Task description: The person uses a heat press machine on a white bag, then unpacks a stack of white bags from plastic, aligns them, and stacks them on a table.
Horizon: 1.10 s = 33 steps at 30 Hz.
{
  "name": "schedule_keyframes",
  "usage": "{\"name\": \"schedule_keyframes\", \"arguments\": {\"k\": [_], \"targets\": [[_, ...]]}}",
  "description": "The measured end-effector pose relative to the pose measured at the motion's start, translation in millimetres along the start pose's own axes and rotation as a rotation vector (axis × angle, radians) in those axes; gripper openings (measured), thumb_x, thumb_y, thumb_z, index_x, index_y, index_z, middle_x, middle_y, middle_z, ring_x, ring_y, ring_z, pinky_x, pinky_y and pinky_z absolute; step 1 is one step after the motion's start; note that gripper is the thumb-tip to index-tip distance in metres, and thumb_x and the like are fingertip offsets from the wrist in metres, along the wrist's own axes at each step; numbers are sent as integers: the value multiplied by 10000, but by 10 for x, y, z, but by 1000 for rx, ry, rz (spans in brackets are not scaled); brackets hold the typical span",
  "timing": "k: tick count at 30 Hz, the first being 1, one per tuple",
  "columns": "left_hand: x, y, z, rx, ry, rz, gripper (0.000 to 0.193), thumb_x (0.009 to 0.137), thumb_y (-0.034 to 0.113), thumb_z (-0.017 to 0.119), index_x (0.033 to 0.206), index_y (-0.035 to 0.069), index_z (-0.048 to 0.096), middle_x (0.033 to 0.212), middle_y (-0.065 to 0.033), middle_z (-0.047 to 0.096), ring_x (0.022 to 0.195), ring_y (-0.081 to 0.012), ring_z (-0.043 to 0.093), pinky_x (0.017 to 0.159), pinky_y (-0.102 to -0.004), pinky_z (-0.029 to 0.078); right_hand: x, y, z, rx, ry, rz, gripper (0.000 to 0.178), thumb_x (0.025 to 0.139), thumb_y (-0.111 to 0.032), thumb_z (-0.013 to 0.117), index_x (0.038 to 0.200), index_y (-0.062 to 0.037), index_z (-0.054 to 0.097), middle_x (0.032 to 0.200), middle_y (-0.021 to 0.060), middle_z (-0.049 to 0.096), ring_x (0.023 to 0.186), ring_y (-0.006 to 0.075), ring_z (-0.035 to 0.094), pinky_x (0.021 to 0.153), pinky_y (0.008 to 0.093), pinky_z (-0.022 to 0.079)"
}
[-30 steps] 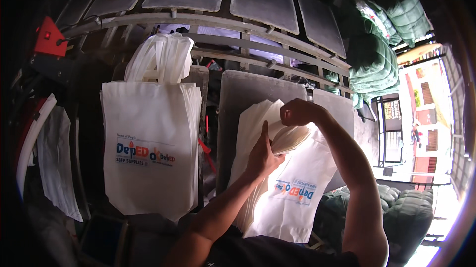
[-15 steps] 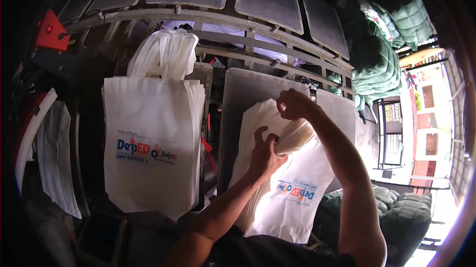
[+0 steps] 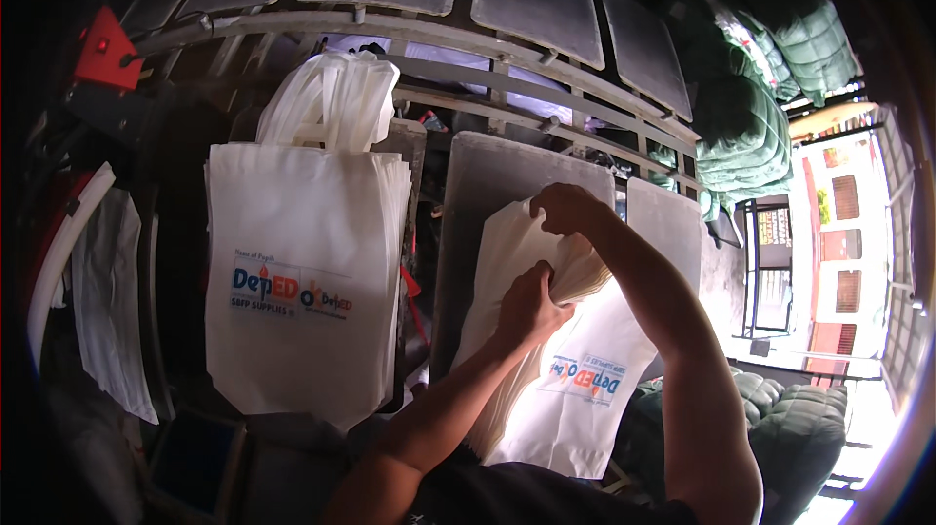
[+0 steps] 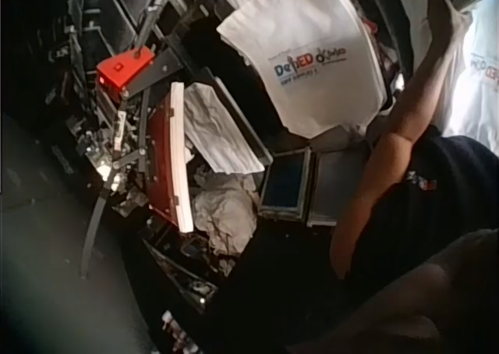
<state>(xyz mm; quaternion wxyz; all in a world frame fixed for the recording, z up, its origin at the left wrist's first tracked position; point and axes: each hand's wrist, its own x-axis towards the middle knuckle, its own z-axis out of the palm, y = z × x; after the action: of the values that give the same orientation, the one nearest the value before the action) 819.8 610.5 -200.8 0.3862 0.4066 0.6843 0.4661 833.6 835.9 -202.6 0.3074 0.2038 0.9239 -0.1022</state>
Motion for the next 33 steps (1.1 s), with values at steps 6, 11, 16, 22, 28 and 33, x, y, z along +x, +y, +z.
{"name": "schedule_keyframes", "arguments": {"k": [6, 11, 16, 22, 28, 33], "targets": [[6, -19, -29, -50, 1, -49, 597, 726, 238, 864, 1154, -7, 527, 979, -229, 683, 931, -391, 698, 844, -444, 556, -76, -69, -97, -104, 6, 20, 99, 754, -165, 714, 851, -160, 737, 929, 86, 735, 948, 307, 712, 812, 437, 576], [91, -108, -99, -166, -19, -229, 884, 714, 271, 870, 1397, -65, 421, 1124, -283, 685, 1015, -381, 710, 919, -417, 563, -314, -101, -324, 205, -211, 25, 121, 777, -181, 683, 875, -144, 743, 900, 76, 735, 909, 274, 710, 807, 414, 568], [206, -92, -199, -134, -226, -234, 729, 700, 328, 865, 1230, -93, 595, 1069, -270, 713, 982, -371, 720, 883, -403, 573, -278, 46, -168, 303, -227, 102, 231, 809, -210, 641, 993, -165, 772, 952, 69, 748, 938, 246, 713, 842, 397, 564], [141, -40, -134, -97, -162, -256, 647, 697, 332, 860, 1163, -63, 645, 1060, -257, 702, 1020, -357, 707, 888, -407, 566, -62, -160, -86, 97, -61, 138, 321, 805, -223, 660, 1100, -163, 772, 1004, 119, 753, 1020, 298, 714, 898, 422, 563], [27, -178, -9, -100, 149, -163, 655, 695, 349, 873, 1181, -28, 650, 1179, -260, 598, 1180, -408, 620, 944, -433, 544, 42, -116, -57, -204, -233, -98, 271, 800, -282, 705, 1014, -138, 788, 1010, 92, 757, 1003, 292, 714, 881, 416, 566], [111, -248, -71, -102, 35, -224, 645, 700, 339, 885, 1191, -7, 651, 1161, -248, 660, 1101, -374, 671, 942, -423, 548, -145, -49, -178, 213, -310, 22, 264, 844, -312, 715, 1025, -130, 773, 990, 92, 748, 971, 290, 706, 888, 412, 556]]}}
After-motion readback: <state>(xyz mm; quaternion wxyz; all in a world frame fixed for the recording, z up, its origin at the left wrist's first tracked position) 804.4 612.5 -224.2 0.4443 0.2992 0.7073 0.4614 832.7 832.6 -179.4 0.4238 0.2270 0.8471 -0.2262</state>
